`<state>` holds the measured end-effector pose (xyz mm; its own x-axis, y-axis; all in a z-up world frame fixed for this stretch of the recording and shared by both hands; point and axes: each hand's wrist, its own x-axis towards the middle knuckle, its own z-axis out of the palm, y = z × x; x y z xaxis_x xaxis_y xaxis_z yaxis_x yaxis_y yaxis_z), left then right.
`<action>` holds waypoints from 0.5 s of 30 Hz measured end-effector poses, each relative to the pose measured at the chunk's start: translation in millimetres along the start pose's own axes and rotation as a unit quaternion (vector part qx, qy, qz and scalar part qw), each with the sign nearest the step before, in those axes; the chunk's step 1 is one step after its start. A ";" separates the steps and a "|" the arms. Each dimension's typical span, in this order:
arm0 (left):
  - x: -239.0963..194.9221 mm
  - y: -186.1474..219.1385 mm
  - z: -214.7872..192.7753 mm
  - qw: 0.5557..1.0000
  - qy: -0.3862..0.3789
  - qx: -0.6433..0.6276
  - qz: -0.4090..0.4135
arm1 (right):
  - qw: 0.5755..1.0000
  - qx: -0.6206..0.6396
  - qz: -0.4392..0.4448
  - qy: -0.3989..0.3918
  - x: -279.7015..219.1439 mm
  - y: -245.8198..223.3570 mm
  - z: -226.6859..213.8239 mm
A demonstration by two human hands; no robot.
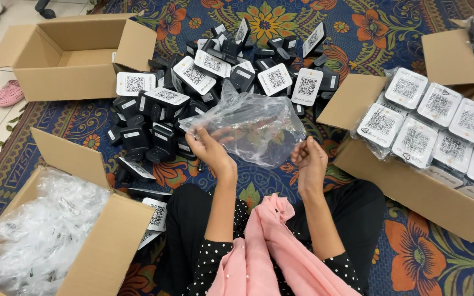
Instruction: The person packs small electronic components with labels into plastic bags and places them into cardboard shipping boxes while sitting on the floor.
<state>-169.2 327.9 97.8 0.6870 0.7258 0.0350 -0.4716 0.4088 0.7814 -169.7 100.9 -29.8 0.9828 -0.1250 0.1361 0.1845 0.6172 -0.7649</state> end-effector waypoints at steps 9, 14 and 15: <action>-19.9 -21.5 -2.7 0.998 -0.057 0.030 -0.004 | 0.995 0.004 0.083 -0.046 -4.3 -55.3 70.7; -17.2 -13.9 -5.1 0.993 -0.057 0.082 0.066 | 0.989 0.045 0.081 -0.118 -1.3 -60.0 43.8; -19.0 -8.0 -2.4 0.990 -0.056 0.104 0.078 | 0.987 0.056 0.105 -0.104 -3.5 -67.0 49.4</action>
<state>-179.8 312.2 89.4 0.6777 0.6999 0.2256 -0.4610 0.1654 0.8718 -184.9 98.4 52.0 0.9785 0.1694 0.1173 -0.0344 0.6957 -0.7175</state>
